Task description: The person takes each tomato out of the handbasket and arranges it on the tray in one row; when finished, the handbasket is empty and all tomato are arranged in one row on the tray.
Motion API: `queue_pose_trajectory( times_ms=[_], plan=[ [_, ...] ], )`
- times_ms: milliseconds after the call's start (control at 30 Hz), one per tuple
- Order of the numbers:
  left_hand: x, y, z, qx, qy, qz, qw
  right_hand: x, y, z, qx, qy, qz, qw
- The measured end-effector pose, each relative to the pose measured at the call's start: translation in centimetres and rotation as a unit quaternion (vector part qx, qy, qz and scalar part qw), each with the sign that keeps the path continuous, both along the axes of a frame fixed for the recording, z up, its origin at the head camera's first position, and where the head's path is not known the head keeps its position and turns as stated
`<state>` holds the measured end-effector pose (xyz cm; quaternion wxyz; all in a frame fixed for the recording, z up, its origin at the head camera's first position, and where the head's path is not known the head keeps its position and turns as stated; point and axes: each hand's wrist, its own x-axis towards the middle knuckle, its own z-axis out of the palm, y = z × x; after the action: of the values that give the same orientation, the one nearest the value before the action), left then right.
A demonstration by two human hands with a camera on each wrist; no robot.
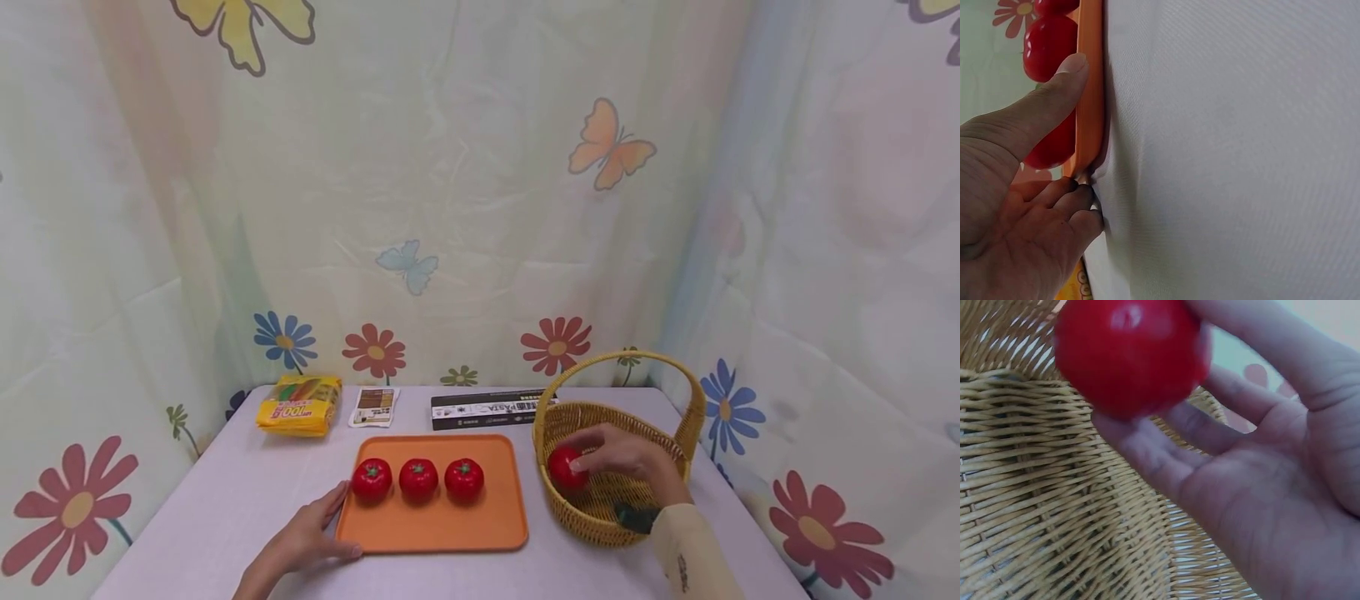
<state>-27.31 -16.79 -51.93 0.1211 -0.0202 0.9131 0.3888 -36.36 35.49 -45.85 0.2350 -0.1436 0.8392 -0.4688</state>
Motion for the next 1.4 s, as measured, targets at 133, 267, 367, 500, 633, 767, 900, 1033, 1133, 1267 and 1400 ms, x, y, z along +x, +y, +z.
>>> queue_pose_trajectory(
  times_ms=[133, 267, 367, 500, 633, 767, 900, 1033, 1133, 1267, 1400],
  plan=[
    [0.1, 0.0, 0.1, -0.002, 0.000, 0.004, 1.0000, 0.2, 0.3, 0.3, -0.031, -0.006, -0.013, 0.9994],
    [0.1, 0.2, 0.2, -0.010, 0.006, -0.001, 0.9999, 0.8, 0.4, 0.7, -0.061, -0.010, -0.022, 0.9979],
    [0.1, 0.2, 0.2, -0.008, 0.002, -0.001, 1.0000, 1.3, 0.3, 1.1, -0.082, -0.009, -0.023, 0.9963],
    [0.1, 0.1, 0.2, -0.005, -0.001, 0.004, 1.0000, 2.4, 0.0, 1.2, -0.129, -0.009, -0.009, 0.9916],
    [0.0, -0.1, 0.1, 0.004, 0.007, 0.007, 0.9999, 3.7, -0.9, 1.1, -0.175, 0.004, 0.048, 0.9835],
    [0.0, -0.2, -0.1, 0.008, 0.013, 0.002, 0.9999, 5.0, -3.0, 1.4, -0.180, 0.045, 0.086, 0.9789],
    [0.0, -0.1, -0.2, 0.007, 0.009, 0.004, 0.9999, 6.3, -5.8, 2.0, -0.137, 0.089, 0.072, 0.9840],
    [0.1, 0.0, -0.1, -0.003, 0.010, 0.001, 1.0000, 7.2, -9.1, 1.9, -0.090, 0.110, 0.032, 0.9894],
    [0.1, 0.1, 0.0, -0.010, 0.005, 0.004, 0.9999, 7.7, -11.3, 1.1, -0.059, 0.119, -0.006, 0.9911],
    [0.1, 0.3, 0.0, -0.015, -0.002, 0.009, 0.9998, 8.2, -13.4, -0.3, 0.001, 0.153, -0.056, 0.9865],
    [0.2, 0.3, -0.1, -0.015, -0.006, 0.009, 0.9998, 8.3, -14.9, -2.1, 0.055, 0.194, -0.112, 0.9731]
  ],
)
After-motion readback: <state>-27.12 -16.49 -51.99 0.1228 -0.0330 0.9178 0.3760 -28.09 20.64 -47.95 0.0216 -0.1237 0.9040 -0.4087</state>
